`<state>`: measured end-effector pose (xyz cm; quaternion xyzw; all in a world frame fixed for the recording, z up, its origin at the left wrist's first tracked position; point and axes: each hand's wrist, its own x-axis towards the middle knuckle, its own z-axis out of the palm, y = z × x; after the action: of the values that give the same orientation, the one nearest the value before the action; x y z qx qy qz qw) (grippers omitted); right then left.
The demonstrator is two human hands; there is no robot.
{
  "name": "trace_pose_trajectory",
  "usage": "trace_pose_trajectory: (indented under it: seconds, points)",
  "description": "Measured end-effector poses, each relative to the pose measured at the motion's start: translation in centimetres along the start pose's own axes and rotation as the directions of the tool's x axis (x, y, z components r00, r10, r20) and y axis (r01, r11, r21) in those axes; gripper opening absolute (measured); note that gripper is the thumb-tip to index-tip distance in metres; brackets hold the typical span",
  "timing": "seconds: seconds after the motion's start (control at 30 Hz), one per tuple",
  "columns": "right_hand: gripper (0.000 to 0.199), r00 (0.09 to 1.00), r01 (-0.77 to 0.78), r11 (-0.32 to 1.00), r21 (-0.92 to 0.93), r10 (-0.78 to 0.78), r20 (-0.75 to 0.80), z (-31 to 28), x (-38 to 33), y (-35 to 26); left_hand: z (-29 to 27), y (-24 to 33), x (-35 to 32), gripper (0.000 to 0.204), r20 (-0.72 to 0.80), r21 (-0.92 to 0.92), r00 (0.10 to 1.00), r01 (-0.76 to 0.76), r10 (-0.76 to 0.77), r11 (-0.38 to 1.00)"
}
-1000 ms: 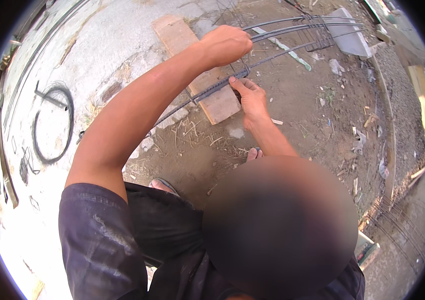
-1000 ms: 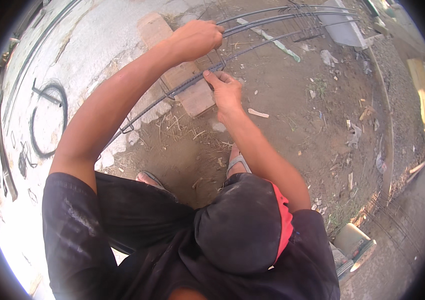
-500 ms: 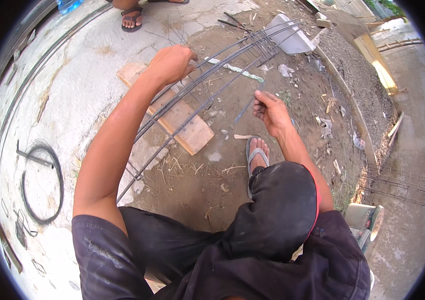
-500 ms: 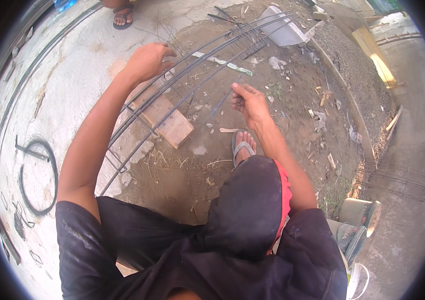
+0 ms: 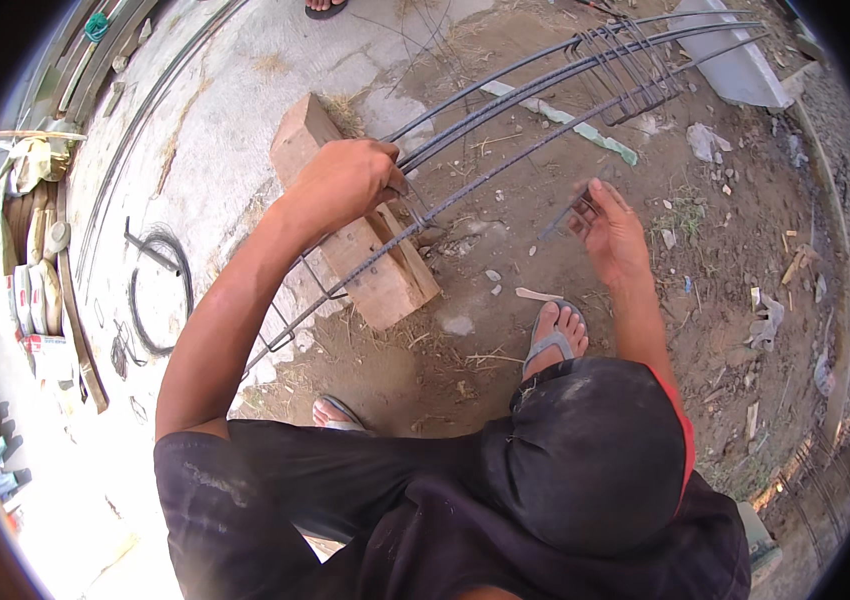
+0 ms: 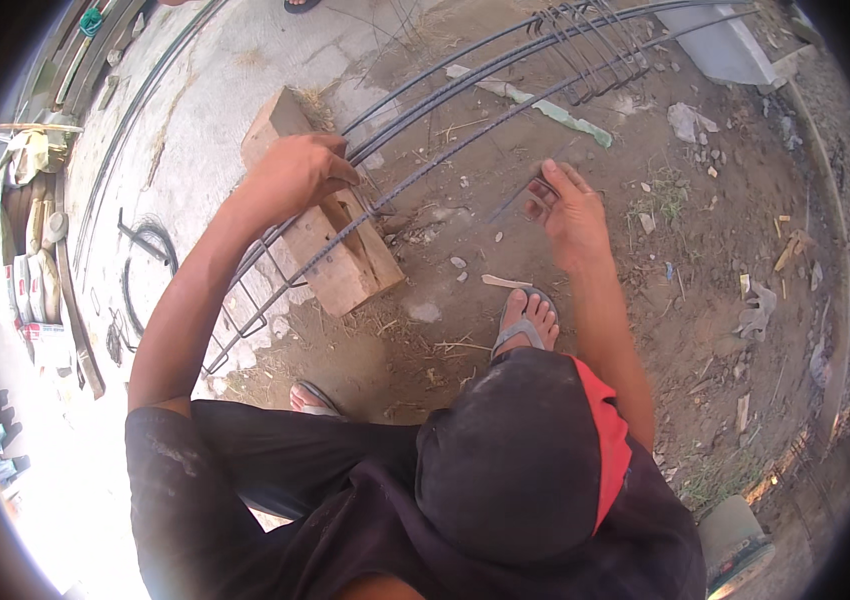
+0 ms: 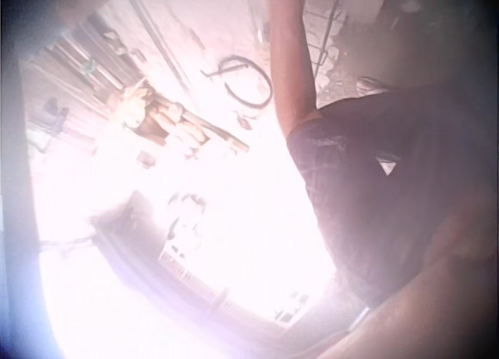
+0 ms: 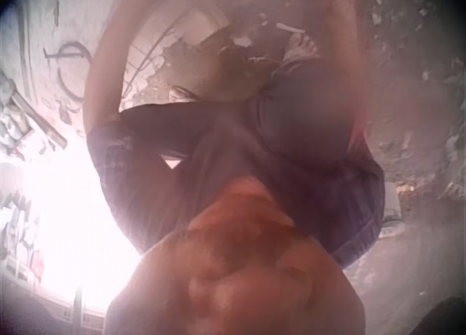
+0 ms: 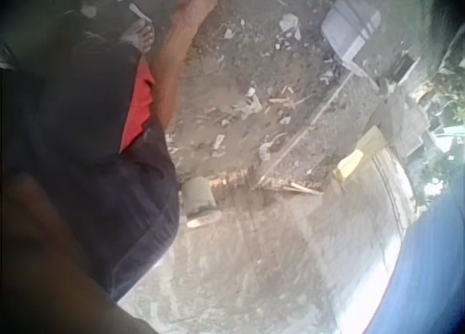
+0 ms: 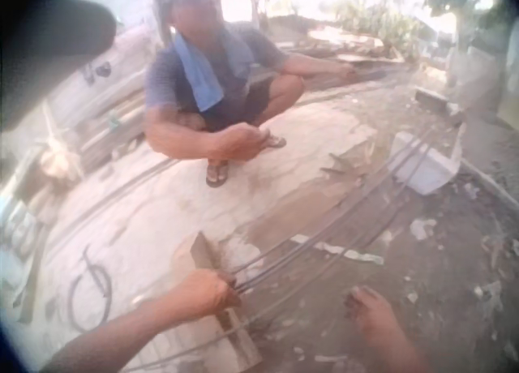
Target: The person assembles a rebar cage by placing long steel bars on the ground and inserting pre-bent rectangular rebar stirrups between them. They adjust the spacing of the stirrups and secure the assembly by hand.
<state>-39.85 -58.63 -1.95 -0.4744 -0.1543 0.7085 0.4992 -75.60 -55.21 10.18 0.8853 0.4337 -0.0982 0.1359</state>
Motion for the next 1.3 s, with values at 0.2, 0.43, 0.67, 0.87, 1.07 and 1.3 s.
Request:
trace_pose_trajectory:
  seconds: [0.2, 0.43, 0.67, 0.87, 1.07, 1.3]
  points:
    - [0.021, 0.982, -0.019, 0.997, 0.075, 0.004, 0.191, 1.4, 3.2, -1.8, -2.2, 2.3, 2.7, 0.029, 0.009, -0.026, 1.000, 0.025, -0.025, 0.999]
    - [0.017, 0.986, -0.043, 0.997, 0.069, 0.031, 0.164, 0.7, 3.8, -5.1, -7.5, 1.7, 10.7, 0.028, -0.141, -0.401, 0.909, 0.310, -0.393, 0.862]
    - [0.033, 0.882, 0.445, 0.889, 0.111, -0.414, -0.225, -7.8, 14.0, -20.3, -3.0, 0.5, 22.4, 0.042, -0.066, -0.700, 0.891, 0.279, -0.448, 0.658]
    - [0.024, 0.956, 0.290, 0.949, 0.123, -0.294, 0.014, -8.9, 22.7, -25.0, -0.7, 2.2, 24.9, 0.038, 0.021, -0.871, 0.857, 0.269, -0.515, 0.411]
    - [0.015, 0.946, 0.320, 0.945, 0.064, -0.315, -0.071, -9.7, 22.6, -24.4, -1.2, 2.1, 24.6, 0.039, 0.023, -0.785, 0.846, 0.345, -0.533, 0.514]
    - [0.017, 0.946, 0.316, 0.949, 0.012, -0.314, -0.075, -11.4, 20.8, -24.8, -1.2, 2.0, 24.7, 0.041, 0.018, -0.781, 0.844, 0.346, -0.536, 0.519]
